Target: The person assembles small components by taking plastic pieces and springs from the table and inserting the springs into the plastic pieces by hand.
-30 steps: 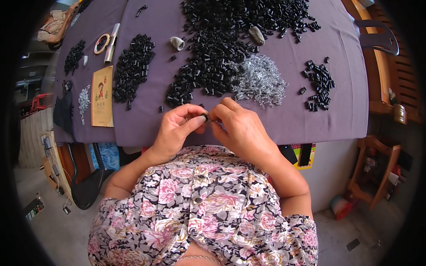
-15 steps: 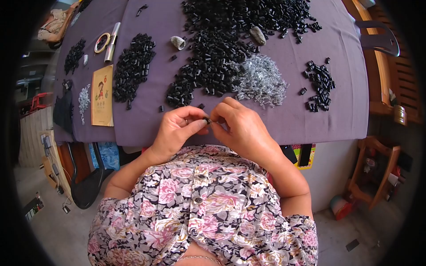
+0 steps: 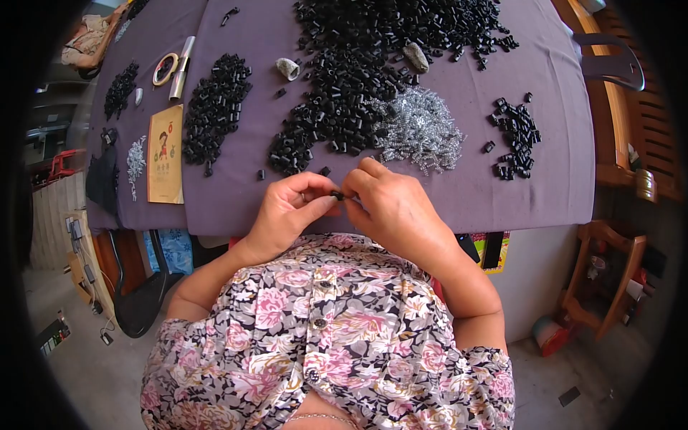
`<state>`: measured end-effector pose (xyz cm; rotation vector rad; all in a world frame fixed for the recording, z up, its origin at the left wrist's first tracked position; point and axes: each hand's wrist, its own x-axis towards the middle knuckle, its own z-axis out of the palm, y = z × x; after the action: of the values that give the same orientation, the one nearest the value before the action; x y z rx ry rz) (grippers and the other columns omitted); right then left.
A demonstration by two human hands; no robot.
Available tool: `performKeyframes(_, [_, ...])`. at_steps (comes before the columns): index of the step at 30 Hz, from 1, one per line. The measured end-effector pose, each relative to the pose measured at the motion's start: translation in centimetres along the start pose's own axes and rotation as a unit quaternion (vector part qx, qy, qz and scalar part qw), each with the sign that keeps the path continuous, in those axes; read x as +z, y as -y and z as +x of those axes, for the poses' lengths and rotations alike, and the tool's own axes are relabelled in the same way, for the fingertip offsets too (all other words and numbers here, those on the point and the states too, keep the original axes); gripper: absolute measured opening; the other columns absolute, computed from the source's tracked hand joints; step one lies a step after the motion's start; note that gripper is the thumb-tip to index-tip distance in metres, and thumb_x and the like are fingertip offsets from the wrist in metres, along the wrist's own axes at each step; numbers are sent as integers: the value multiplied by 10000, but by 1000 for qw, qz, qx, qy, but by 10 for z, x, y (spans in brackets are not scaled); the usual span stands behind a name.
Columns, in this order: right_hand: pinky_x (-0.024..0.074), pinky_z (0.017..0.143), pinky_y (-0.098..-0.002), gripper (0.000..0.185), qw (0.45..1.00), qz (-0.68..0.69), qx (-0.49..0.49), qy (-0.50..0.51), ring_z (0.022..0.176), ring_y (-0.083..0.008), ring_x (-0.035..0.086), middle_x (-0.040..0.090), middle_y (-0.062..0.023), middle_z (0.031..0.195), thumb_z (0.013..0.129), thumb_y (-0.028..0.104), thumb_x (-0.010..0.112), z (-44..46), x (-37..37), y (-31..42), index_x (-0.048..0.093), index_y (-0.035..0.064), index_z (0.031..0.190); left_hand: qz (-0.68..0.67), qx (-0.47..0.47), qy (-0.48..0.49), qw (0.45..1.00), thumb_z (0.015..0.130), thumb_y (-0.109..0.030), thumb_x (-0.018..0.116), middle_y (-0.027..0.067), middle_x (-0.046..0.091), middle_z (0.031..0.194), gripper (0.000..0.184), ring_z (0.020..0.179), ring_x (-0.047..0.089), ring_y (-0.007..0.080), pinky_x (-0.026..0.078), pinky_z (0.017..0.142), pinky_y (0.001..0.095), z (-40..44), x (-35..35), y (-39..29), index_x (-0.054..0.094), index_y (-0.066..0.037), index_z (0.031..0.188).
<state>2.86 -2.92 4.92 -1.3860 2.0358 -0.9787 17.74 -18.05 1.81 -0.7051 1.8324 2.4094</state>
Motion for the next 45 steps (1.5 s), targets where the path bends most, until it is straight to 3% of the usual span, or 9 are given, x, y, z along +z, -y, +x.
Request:
performKeyframes(7, [520,653,-448,117,1000,20,-10,10,746,-380,640,591,-137,869,823,64,679,-1,-4,2,607,20,905,151,-27,38,987,942,-23,662,38,700,1013,196,919,649,70,533,826,238,-6,-5,-6,654,25,1132])
performKeyframes(10, [519,651,-449,125,999,22,-18,21,747,-379,638,590,-138,868,825,67,680,-2,-3,1,604,20,913,151,-16,47,987,932,-27,674,30,702,997,199,901,635,55,526,807,237,-8,0,-3,658,18,1125])
performKeyframes(17, [532,658,-410,123,996,85,3,22,759,-349,657,597,-134,874,819,32,680,-1,1,3,614,8,919,-24,-118,83,989,985,-45,617,76,707,1015,198,886,698,135,575,802,269,-7,-6,-4,640,50,1157])
performKeyframes(26, [537,653,-367,95,988,148,14,-46,748,-287,663,581,-123,876,850,-3,677,2,6,6,630,-2,932,-127,-105,73,984,993,-95,615,88,713,1023,212,867,711,152,583,800,278,-5,-6,-8,645,33,1160])
performKeyframes(32, [536,657,-367,117,988,148,-30,-19,767,-312,655,592,-124,878,841,4,704,1,9,7,673,6,953,-76,-84,26,993,990,-94,610,92,710,980,190,844,710,168,582,785,284,-10,-6,-9,649,29,1129])
performKeyframes(35, [540,658,-376,134,995,80,-60,-10,780,-313,653,597,-118,876,823,23,718,5,6,-3,691,19,955,-68,-77,-24,994,988,-90,610,100,708,969,181,844,705,174,578,783,288,-19,-21,-1,648,32,1117])
performKeyframes(38, [544,665,-395,133,990,-41,-109,-85,803,-305,657,594,-111,870,812,43,715,22,24,-11,690,35,943,-44,-23,-69,996,986,-90,617,106,707,969,173,837,700,174,571,784,286,-25,-32,3,645,30,1107])
performKeyframes(45, [521,718,-394,153,971,-146,-182,-53,890,-277,586,556,-87,947,737,108,632,43,39,-16,672,42,870,-24,-12,-69,997,989,-71,616,102,699,984,156,855,686,154,568,793,284,-24,-31,-1,635,31,1105])
